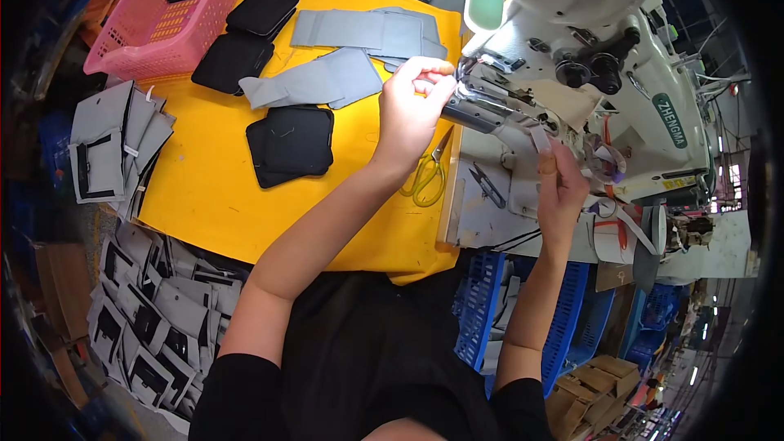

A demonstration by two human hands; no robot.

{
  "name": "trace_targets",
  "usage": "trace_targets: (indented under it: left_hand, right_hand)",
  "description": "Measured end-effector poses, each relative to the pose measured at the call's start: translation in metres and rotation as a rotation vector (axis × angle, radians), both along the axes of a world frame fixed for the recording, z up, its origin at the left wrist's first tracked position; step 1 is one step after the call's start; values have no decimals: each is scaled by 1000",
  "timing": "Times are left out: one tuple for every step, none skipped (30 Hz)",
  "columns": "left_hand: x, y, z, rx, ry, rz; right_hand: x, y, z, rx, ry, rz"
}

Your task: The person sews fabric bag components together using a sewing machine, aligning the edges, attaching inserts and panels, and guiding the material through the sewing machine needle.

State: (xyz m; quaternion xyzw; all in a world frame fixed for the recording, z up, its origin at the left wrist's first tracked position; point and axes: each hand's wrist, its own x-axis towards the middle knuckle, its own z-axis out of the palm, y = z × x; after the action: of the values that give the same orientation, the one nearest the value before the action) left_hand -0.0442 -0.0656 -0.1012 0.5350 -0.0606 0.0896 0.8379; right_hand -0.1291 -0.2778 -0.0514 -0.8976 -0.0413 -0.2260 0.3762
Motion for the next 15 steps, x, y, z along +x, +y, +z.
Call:
trace_targets:
  left_hand:
    - [0, 1, -1, -14, 10, -10]
    - [0, 1, 0, -28, 18, -21]
    - [1, 2, 0, -43, 25, -32]
    - [-3, 7, -2, -53, 23, -35]
    - [-11, 16, -5, 78, 6, -5]
    - [-20, 26, -7, 209, -15, 28]
    - [-32, 40, -4, 361, -58, -94]
    - [-44, 54, -1, 514, -101, -214]
    - [-48, 63, -16, 554, -117, -344]
    - [-41, 71, -39, 595, -136, -475]
    - [-27, 79, -62, 590, -151, -468]
    - [-8, 88, -85, 784, -312, -255]
    - [11, 100, -101, 967, -473, -31]
    - [35, 117, -108, 962, -489, -32]
    - [63, 134, -112, 958, -431, -29]
  right_hand:
    - [0, -2, -5, 26, -8, 7]
    - [-1, -2, -7, 53, -18, 13]
    - [-3, 1, -4, 45, -16, 10]
    - [-6, 5, 1, -75, -173, -46]
    - [-8, 9, 6, -198, -335, -98]
    - [-9, 13, 10, -318, -501, -149]
    - [-17, 16, 6, -272, -539, -176]
    - [-29, 19, -1, -225, -576, -201]
    - [-41, 27, -8, -228, -506, -94]
    - [-45, 40, -16, -232, -438, 11]
    - [-39, 60, -23, -283, -341, 140]
    - [-31, 84, -31, -333, -242, 265]
    - [-18, 107, -39, -327, -150, 316]
    - [-4, 128, -47, -320, -54, 361]
    - [10, 144, -55, -281, 3, 368]
